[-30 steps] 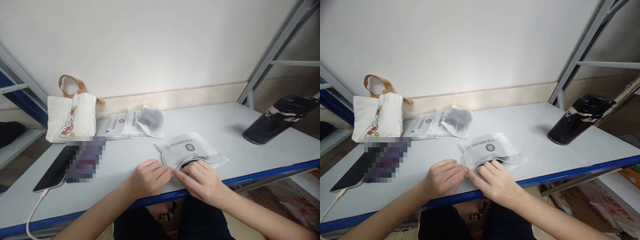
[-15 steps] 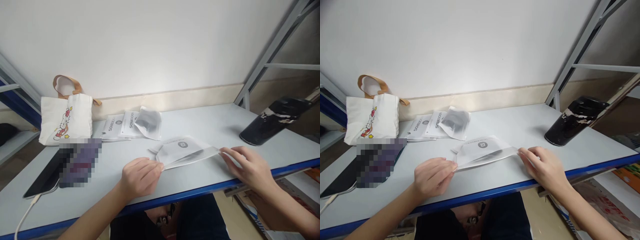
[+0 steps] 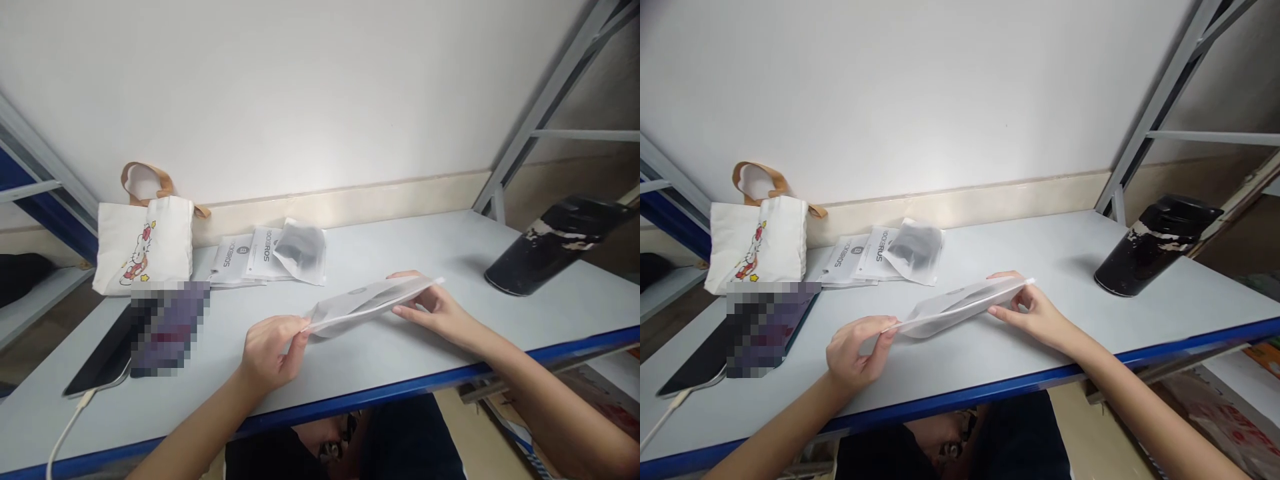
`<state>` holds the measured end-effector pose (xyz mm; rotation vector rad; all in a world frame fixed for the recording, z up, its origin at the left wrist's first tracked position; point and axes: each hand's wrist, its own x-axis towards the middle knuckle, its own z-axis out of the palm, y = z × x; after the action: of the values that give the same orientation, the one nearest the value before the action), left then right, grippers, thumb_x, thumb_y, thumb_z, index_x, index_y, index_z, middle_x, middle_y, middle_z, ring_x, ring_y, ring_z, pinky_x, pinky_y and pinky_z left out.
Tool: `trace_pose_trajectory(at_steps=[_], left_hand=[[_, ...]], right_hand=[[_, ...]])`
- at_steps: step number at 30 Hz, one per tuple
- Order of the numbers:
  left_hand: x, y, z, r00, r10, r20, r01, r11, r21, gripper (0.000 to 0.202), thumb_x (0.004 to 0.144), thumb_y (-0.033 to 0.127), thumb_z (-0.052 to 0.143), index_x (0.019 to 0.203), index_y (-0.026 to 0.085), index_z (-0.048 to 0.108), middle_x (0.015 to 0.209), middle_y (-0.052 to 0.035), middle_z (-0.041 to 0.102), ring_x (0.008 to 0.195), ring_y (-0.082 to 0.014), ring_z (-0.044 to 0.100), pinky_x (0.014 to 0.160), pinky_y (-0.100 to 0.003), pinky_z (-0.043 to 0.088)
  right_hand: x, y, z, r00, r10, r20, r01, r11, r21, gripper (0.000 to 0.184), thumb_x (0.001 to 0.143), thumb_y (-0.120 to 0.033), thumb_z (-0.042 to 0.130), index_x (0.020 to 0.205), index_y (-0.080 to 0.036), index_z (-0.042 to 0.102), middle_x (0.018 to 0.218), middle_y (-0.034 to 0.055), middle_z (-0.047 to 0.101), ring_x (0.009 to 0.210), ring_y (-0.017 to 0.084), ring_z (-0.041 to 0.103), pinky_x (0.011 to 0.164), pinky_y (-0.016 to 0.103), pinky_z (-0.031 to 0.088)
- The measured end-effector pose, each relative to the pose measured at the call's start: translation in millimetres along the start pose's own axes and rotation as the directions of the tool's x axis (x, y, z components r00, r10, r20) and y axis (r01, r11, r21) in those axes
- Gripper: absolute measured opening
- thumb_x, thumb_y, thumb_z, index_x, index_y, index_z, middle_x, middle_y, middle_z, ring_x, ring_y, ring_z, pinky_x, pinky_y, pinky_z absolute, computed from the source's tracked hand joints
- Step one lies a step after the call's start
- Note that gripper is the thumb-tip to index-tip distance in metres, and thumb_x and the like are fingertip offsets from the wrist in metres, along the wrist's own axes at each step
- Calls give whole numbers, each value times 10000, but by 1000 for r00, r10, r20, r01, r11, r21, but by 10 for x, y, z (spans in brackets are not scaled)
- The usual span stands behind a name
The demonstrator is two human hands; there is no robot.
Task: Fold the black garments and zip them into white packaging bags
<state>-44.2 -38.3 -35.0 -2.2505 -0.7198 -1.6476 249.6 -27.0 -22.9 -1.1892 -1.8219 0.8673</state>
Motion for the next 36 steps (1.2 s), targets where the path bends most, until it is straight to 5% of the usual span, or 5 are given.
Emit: trace_pose_trajectory(at_steps=[6,11,17,25,36], left_hand=[[61,47,-46,989,140,37,-140,990,-20,141,806,71,523,923,134,571,725,-22,701,669,-100,656,668,-212,558],[72,224,55,891,363,273,-353,932,-86,86,800,128,585,880,137,615,843,-1,715,746,-90,657,737,-210,557],[22,275,127,880,366,302,-359,930,-83,135,826,234,554,909,159,630,900,11,711,827,-103,661,775,-217,550],[58,221,88,905,274,326,-260,962,-86,207,797,207,535,984,139,591,863,6,710,750,-102,654,663,-214,542],[40,162,87,881,112,460,-87,993,-76,191,814,223,510,983,167,578,803,10,689,692,-115,630,584,-237,502]], right_hand=[[53,-280,78,924,334,-189,-237,884,403,541,725,-497,680,1168,-266,473,1061,53,590,921,219,634,833,383,545],[-237,-605,428,816,532,227,-540,559,629,575,811,-606,493,1259,-248,446,1187,115,591,923,266,652,769,413,575],[-78,-582,514,883,466,56,-424,740,522,493,818,-373,602,1265,-243,438,1151,87,633,1005,249,623,809,352,542],[1020,-167,157,948,303,-96,-289,947,137,434,868,-352,489,1273,-198,459,1176,88,615,927,166,636,715,246,545],[1157,255,155,963,175,-203,-254,837,-484,319,776,-343,544,1034,-189,652,934,80,593,792,217,577,689,309,419]])
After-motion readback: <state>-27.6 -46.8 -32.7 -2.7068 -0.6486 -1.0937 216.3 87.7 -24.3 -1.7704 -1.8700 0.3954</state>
